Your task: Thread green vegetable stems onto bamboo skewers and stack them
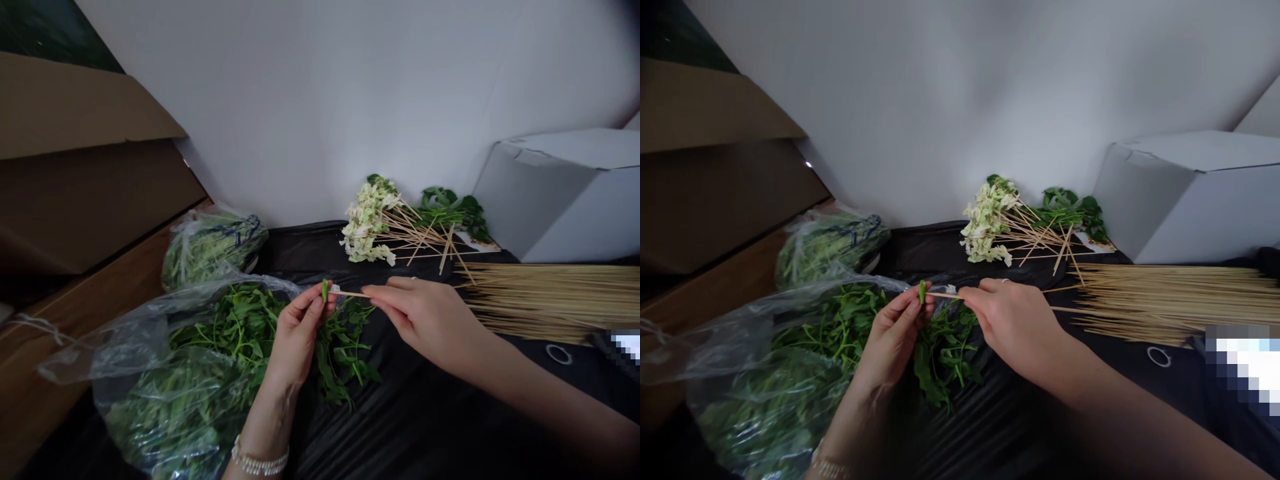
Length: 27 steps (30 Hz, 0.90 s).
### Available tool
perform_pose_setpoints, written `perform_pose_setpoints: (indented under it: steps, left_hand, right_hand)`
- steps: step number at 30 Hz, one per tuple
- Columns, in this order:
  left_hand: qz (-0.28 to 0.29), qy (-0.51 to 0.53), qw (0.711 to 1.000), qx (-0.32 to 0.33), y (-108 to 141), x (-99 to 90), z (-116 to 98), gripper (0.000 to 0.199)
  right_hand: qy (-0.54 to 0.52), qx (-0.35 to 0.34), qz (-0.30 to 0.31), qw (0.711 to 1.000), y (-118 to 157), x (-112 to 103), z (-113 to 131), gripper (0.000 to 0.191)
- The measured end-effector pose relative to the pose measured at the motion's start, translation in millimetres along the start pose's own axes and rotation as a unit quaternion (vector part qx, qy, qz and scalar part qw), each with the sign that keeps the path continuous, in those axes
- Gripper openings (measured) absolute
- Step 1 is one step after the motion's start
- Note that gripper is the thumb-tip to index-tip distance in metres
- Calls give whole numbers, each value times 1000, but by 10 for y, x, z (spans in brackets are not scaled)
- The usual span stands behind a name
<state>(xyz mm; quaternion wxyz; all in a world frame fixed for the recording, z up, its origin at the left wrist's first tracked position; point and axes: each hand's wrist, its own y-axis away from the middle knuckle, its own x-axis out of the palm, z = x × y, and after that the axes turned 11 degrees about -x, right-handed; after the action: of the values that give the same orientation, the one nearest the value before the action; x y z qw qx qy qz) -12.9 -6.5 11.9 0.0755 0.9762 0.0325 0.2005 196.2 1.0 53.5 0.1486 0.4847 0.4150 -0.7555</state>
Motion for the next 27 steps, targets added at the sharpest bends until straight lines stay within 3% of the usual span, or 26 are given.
perform_pose_setpoints:
  steps: [12, 18, 27]
  left_hand:
    - [32, 5, 999, -13, 15, 35, 10, 30]
    - [5, 24, 1000, -3, 1, 38, 16, 20]
    - [24, 40, 997, -67, 16, -6, -81, 21]
  right_hand:
    - [-38, 8, 23, 999, -16, 95, 27, 30]
    - [-60, 12, 18, 998, -25, 130, 27, 26]
    - [-92, -8, -6, 996, 12, 247, 108, 27]
